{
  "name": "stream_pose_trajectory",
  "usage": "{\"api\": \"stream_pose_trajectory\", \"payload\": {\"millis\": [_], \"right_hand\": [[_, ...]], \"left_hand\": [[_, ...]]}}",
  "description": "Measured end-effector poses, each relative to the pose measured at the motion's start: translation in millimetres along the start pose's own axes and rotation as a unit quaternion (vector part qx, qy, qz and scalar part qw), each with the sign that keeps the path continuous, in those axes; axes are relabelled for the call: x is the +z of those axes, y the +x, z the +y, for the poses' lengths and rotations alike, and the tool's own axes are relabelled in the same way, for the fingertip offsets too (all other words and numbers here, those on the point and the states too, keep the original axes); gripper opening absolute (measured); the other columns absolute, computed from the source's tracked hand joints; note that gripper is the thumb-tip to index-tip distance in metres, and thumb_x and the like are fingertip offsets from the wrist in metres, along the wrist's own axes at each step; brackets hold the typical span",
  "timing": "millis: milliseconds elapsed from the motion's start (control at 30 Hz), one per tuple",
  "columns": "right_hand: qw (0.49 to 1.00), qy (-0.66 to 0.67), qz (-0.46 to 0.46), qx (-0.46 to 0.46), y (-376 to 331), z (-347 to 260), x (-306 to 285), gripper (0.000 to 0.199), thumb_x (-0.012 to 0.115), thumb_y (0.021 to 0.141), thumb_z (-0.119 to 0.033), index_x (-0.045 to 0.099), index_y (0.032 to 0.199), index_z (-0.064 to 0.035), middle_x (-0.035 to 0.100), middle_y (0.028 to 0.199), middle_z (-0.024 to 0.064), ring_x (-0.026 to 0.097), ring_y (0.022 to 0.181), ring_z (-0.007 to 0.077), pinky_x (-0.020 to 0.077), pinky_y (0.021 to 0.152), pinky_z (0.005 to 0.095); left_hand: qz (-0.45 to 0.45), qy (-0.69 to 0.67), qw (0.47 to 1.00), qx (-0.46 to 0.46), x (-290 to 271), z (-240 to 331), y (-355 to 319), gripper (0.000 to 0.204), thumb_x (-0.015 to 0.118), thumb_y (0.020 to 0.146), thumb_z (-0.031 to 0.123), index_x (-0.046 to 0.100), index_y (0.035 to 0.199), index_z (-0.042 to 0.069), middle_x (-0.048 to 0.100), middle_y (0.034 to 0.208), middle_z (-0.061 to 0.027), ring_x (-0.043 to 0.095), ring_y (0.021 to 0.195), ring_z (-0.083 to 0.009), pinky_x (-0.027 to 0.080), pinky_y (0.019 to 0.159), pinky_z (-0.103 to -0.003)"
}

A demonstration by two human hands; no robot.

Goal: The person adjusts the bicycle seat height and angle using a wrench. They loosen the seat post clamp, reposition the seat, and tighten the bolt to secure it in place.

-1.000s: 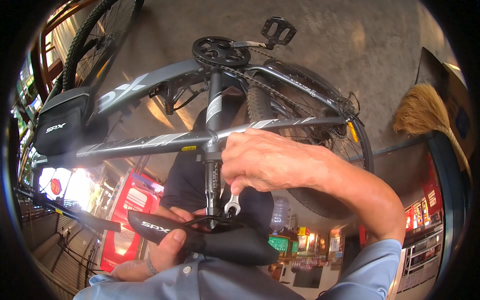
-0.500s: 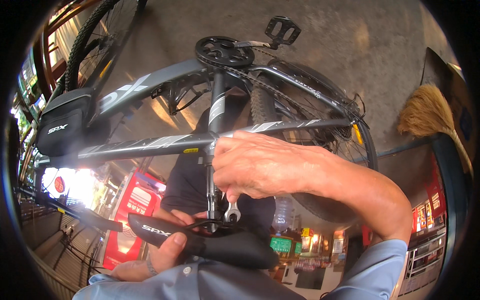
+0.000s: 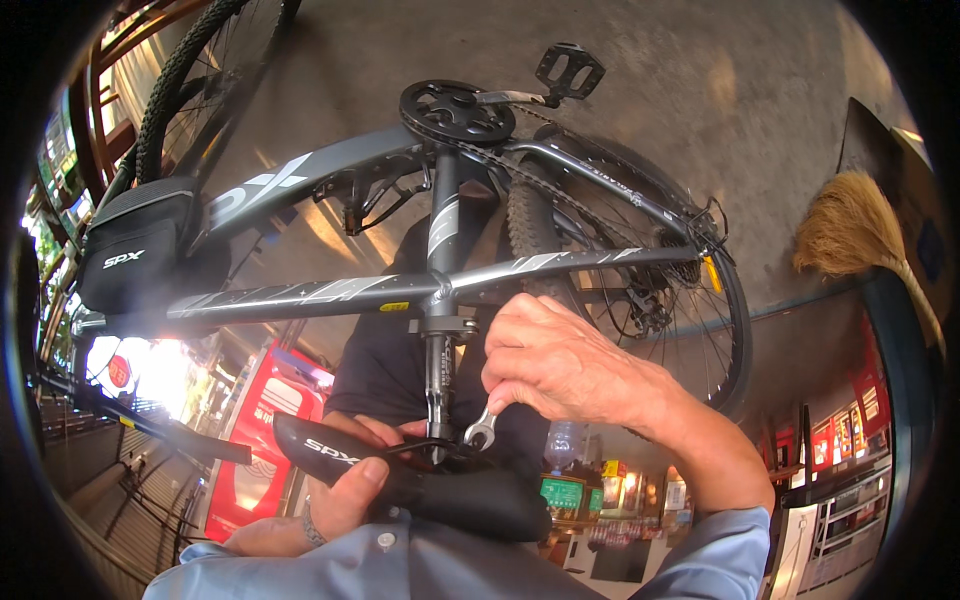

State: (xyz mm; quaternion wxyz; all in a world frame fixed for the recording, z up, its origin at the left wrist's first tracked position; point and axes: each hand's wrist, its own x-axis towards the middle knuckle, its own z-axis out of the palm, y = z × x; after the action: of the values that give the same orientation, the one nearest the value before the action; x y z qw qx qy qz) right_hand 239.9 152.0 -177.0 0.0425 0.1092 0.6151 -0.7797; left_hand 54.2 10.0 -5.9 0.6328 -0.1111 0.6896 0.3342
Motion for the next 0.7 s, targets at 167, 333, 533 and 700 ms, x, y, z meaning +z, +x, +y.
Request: {"api": "stream_pose_trajectory", "payload": {"millis": [167, 333, 533, 700], "right_hand": [[0.998, 0.008, 0.048, 0.046, -16.2, -6.0, 11.5, 0.022, 0.077, 0.078, -0.027, 0.066, 0.085, -0.0094, 0.056, 0.088, 0.0028, 0.054, 0.095, 0.0264, 0.0442, 0.085, 0.0386], [0.989, 0.009, 0.113, 0.093, -34.4, -13.6, 31.8, 0.022, 0.078, 0.078, -0.025, 0.066, 0.086, -0.0082, 0.057, 0.089, 0.0054, 0.055, 0.093, 0.0284, 0.0451, 0.082, 0.0393], [0.971, 0.010, 0.189, 0.144, -50.6, -26.1, 53.9, 0.022, 0.080, 0.078, -0.019, 0.066, 0.091, -0.0071, 0.060, 0.092, 0.0080, 0.056, 0.092, 0.0295, 0.0461, 0.081, 0.0398], [0.938, 0.089, 0.268, 0.201, -60.3, -34.5, 83.7, 0.022, 0.081, 0.078, -0.015, 0.067, 0.092, -0.0050, 0.061, 0.092, 0.0112, 0.057, 0.090, 0.0302, 0.0473, 0.079, 0.0395]], "left_hand": [[-0.016, 0.027, 0.999, 0.024, -1.5, 0.8, 3.3, 0.033, 0.068, 0.093, 0.015, 0.045, 0.108, -0.003, 0.059, 0.104, -0.0200, 0.063, 0.112, -0.0390, 0.050, 0.100, -0.051], [-0.002, 0.020, 1.000, 0.018, 1.3, 1.9, 1.0, 0.032, 0.067, 0.093, 0.015, 0.045, 0.108, -0.004, 0.060, 0.102, -0.0205, 0.064, 0.108, -0.0385, 0.050, 0.100, -0.051], [0.006, 0.011, 1.000, 0.019, 3.0, 2.3, 0.7, 0.033, 0.068, 0.093, 0.015, 0.046, 0.107, -0.004, 0.060, 0.100, -0.0205, 0.065, 0.105, -0.0369, 0.050, 0.100, -0.052], [0.015, -0.019, 1.000, 0.012, 4.1, -2.2, 1.2, 0.033, 0.069, 0.092, 0.017, 0.046, 0.106, -0.003, 0.060, 0.099, -0.0193, 0.065, 0.100, -0.0313, 0.048, 0.103, -0.054]]}}
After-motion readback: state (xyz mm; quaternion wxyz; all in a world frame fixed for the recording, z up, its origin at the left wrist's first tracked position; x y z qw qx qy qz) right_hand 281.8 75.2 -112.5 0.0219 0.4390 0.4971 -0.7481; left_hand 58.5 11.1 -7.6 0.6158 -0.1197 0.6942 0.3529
